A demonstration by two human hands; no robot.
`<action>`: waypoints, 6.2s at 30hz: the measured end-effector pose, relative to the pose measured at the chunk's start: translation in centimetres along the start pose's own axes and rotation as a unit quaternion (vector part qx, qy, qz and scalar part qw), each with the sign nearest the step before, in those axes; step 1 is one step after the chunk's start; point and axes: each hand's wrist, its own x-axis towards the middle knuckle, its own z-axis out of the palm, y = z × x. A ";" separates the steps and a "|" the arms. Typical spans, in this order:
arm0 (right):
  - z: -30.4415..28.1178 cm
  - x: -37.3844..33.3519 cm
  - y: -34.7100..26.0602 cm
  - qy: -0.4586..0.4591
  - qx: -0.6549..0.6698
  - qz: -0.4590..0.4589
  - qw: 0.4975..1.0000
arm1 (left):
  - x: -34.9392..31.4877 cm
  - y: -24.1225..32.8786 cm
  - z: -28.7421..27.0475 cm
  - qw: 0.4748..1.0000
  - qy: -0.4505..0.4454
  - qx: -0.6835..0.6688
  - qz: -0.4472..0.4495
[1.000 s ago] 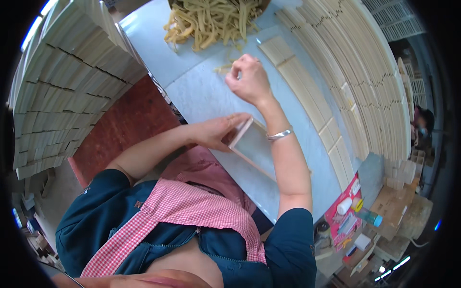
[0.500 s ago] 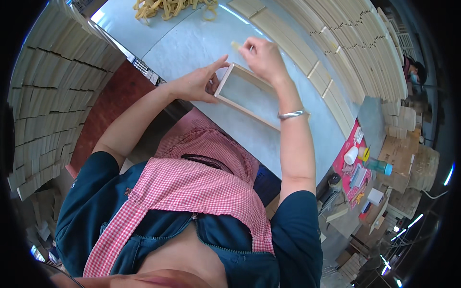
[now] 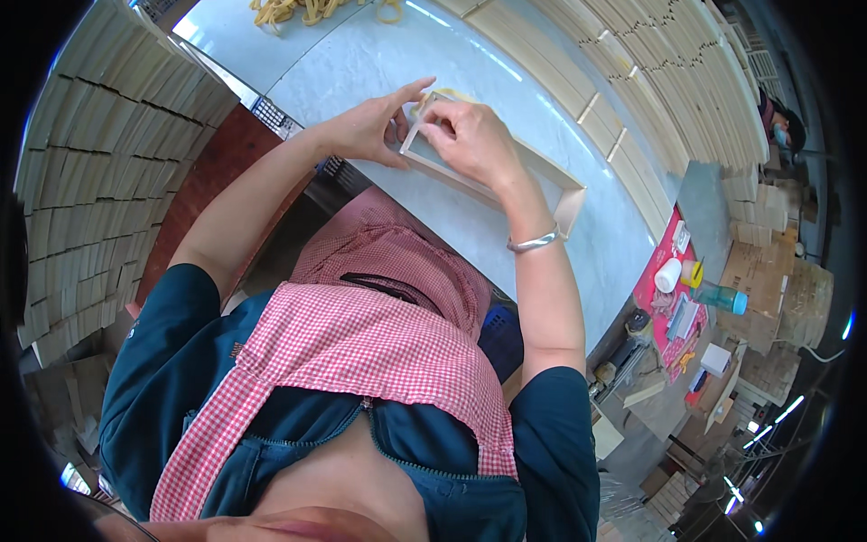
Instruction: Assembling wooden boxes by gluing components and securing them with a pneumatic nail gun.
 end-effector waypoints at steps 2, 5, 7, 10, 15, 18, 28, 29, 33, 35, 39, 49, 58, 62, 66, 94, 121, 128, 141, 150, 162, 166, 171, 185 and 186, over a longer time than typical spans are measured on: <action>0.7 -0.7 -0.5 0.001 0.011 -0.004 1.000 | 0.2 -0.3 0.1 1.000 0.007 0.005 0.020; 2.1 -1.2 -1.2 0.020 0.021 -0.053 0.998 | 0.3 -0.6 0.3 0.998 0.027 0.041 0.025; 3.0 -1.7 -1.8 0.024 0.028 -0.069 0.997 | 0.4 -0.8 0.3 0.998 0.032 0.051 0.023; 3.8 -3.2 -3.6 0.021 -0.062 -0.024 0.998 | 0.5 -0.3 0.0 0.996 0.032 0.078 0.025; 8.2 -6.1 -6.0 0.047 -0.134 0.008 0.990 | 1.2 -2.5 0.6 0.978 0.080 0.166 0.096; 10.0 -8.6 -3.0 0.140 -0.103 -0.034 0.984 | 1.2 -2.8 1.0 0.971 0.088 0.186 0.118; -3.9 -25.0 10.5 0.241 -0.175 0.229 0.927 | 0.7 -1.0 0.1 0.983 0.036 0.170 0.053; -4.7 -24.5 11.4 0.245 -0.175 0.233 0.925 | 0.7 -0.7 0.0 0.984 0.028 0.173 0.039; -6.3 -21.4 15.3 0.180 -0.118 0.221 0.951 | 1.6 -0.7 -0.1 0.984 0.005 0.180 0.014; -6.1 -19.9 16.7 0.132 -0.088 0.176 0.972 | 1.0 -1.1 0.1 0.982 0.010 0.188 0.009; -2.7 -19.3 17.3 0.160 0.020 0.094 0.982 | 0.2 -0.7 0.2 0.986 0.031 0.160 -0.012; 0.2 -20.1 16.7 0.291 0.113 0.104 0.944 | -0.8 0.4 -0.1 0.969 0.021 -0.189 -0.158; 0.5 -20.0 16.6 0.287 0.116 0.128 0.942 | -0.7 0.6 -1.6 0.940 -0.004 -0.250 -0.231; 0.6 -19.9 16.4 0.289 0.119 0.135 0.940 | 0.1 0.9 -1.9 0.944 -0.036 -0.209 -0.254; 0.4 -19.7 15.8 0.283 0.134 0.155 0.937 | 0.9 0.8 -1.1 0.962 -0.038 -0.094 -0.254; 2.0 -22.4 12.2 0.354 0.255 0.204 0.876 | -2.6 3.4 1.8 0.954 0.079 -0.220 -0.188; -17.5 -35.2 36.1 0.368 -0.204 0.654 0.628 | -2.6 1.2 2.1 0.850 0.322 -0.362 -0.209; -18.0 -36.3 38.2 0.527 -0.153 0.568 0.613 | -3.1 2.7 2.7 0.827 0.334 -0.394 -0.219; -1.1 -20.8 8.7 0.602 0.293 0.113 0.734 | -4.5 2.3 4.4 0.825 0.288 -0.458 -0.162; 3.8 -14.9 3.8 0.460 0.275 0.094 0.839 | -8.2 1.0 3.3 0.809 0.349 -0.442 -0.169; 3.3 -13.0 4.0 0.443 0.093 0.025 0.891 | -7.8 -0.1 2.8 0.787 0.348 -0.481 -0.167; 2.7 -12.6 3.8 0.435 0.034 0.015 0.900 | -6.3 0.9 2.4 0.854 0.370 -0.335 -0.147; 2.0 -11.2 4.1 0.442 0.004 -0.008 0.897 | -3.1 -0.8 2.5 0.900 0.425 -0.028 -0.091; 0.9 -9.2 6.0 0.476 -0.085 -0.033 0.874 | -1.9 -2.8 3.8 0.874 0.436 0.216 0.018; 0.8 -9.3 6.1 0.478 -0.091 -0.036 0.873 | -1.8 -2.9 3.8 0.873 0.436 0.218 0.018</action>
